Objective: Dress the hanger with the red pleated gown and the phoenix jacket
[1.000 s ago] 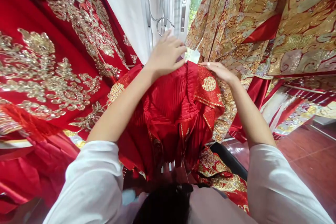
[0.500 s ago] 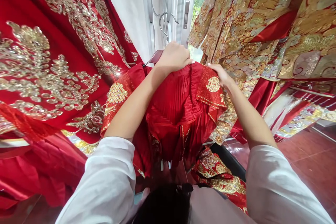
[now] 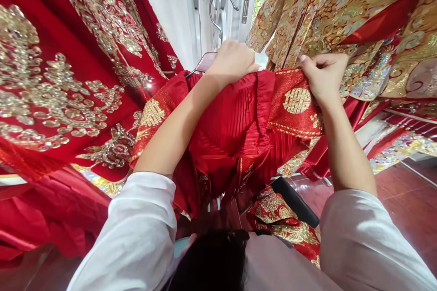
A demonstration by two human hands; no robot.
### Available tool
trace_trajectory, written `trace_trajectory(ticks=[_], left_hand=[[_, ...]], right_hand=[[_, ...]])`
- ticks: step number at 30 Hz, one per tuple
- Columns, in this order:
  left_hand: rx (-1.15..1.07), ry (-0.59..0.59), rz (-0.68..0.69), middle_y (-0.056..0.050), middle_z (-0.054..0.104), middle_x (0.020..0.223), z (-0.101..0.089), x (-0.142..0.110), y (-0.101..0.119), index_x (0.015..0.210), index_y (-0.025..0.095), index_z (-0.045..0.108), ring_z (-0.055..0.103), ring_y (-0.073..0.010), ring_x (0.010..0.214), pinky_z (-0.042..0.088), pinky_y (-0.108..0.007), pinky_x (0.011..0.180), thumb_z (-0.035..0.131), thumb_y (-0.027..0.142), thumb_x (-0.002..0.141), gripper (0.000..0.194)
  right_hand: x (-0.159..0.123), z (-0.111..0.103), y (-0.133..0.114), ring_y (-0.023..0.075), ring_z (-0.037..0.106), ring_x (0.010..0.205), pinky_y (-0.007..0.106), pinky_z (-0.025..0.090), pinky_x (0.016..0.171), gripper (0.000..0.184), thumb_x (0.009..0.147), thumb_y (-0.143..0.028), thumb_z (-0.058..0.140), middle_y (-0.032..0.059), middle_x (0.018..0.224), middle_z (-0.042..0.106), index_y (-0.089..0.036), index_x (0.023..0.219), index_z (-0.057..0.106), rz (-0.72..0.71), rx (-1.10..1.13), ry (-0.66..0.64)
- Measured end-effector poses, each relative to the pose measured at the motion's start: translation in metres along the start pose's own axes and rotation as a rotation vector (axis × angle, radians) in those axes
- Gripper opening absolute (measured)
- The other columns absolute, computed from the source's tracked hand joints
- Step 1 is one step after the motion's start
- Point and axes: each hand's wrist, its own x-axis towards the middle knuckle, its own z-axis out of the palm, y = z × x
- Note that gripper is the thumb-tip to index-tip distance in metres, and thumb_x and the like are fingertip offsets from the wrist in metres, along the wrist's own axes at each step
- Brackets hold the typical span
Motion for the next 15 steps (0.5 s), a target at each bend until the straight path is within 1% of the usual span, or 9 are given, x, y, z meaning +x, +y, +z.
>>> trace_trajectory(ticks=[2,5,7,9,11,13,15], left_hand=[[-0.062,0.004,-0.004,-0.009,0.071,0.093,0.000,0.000,0.000,0.099,0.028,0.074,0.059,-0.0297,0.104,0.038,-0.038,0.082,0.041,0.047,0.089,0.039],[-0.128,0.002,0.003,-0.008,0.071,0.096,0.002,-0.002,-0.004,0.103,0.030,0.073,0.058,-0.0284,0.108,0.038,-0.037,0.084,0.046,0.047,0.086,0.036],[-0.154,-0.015,0.010,-0.006,0.071,0.097,0.005,-0.003,-0.007,0.106,0.032,0.072,0.057,-0.0275,0.111,0.038,-0.035,0.086,0.051,0.049,0.083,0.036],[-0.165,-0.037,0.014,-0.005,0.071,0.098,0.006,-0.003,-0.009,0.108,0.033,0.071,0.055,-0.0275,0.114,0.038,-0.034,0.087,0.058,0.052,0.078,0.038],[-0.164,-0.050,0.017,-0.004,0.070,0.099,0.006,-0.004,-0.011,0.109,0.034,0.070,0.054,-0.0276,0.115,0.038,-0.034,0.088,0.063,0.052,0.073,0.040],[-0.167,-0.055,0.022,-0.003,0.070,0.100,0.004,-0.004,-0.011,0.108,0.036,0.070,0.054,-0.0276,0.115,0.038,-0.034,0.089,0.063,0.051,0.073,0.039],[-0.193,-0.050,0.036,-0.002,0.071,0.100,0.003,-0.004,-0.011,0.105,0.037,0.071,0.054,-0.0275,0.115,0.039,-0.035,0.089,0.062,0.050,0.073,0.036]], right_hand=[[-0.019,0.002,0.004,0.0069,0.015,0.049,0.027,0.013,0.051,0.055,0.086,-0.037,0.057,-0.0049,0.048,0.019,-0.021,0.045,0.025,0.057,0.010,-0.011],[-0.052,0.020,0.017,0.0077,0.019,0.049,0.027,0.015,0.051,0.054,0.090,-0.046,0.050,-0.0041,0.049,0.023,-0.021,0.048,0.027,0.169,-0.012,-0.110],[-0.063,0.029,0.023,0.0085,0.021,0.050,0.027,0.017,0.052,0.053,0.092,-0.047,0.046,-0.0034,0.050,0.026,-0.020,0.050,0.028,0.187,-0.040,-0.118],[-0.060,0.028,0.026,0.0084,0.020,0.050,0.027,0.018,0.052,0.052,0.092,-0.045,0.048,-0.0037,0.051,0.024,-0.020,0.050,0.027,0.195,-0.032,-0.085],[-0.046,0.018,0.028,0.0077,0.018,0.050,0.026,0.017,0.052,0.053,0.089,-0.040,0.053,-0.0044,0.050,0.021,-0.020,0.049,0.025,0.211,0.019,-0.074],[-0.029,0.007,0.032,0.0068,0.017,0.050,0.026,0.016,0.052,0.051,0.086,-0.035,0.058,-0.0050,0.049,0.022,-0.020,0.047,0.028,0.218,0.082,-0.090],[-0.020,0.007,0.037,0.0062,0.018,0.049,0.025,0.016,0.051,0.049,0.085,-0.033,0.059,-0.0052,0.048,0.024,-0.019,0.047,0.030,0.228,0.122,-0.136]])
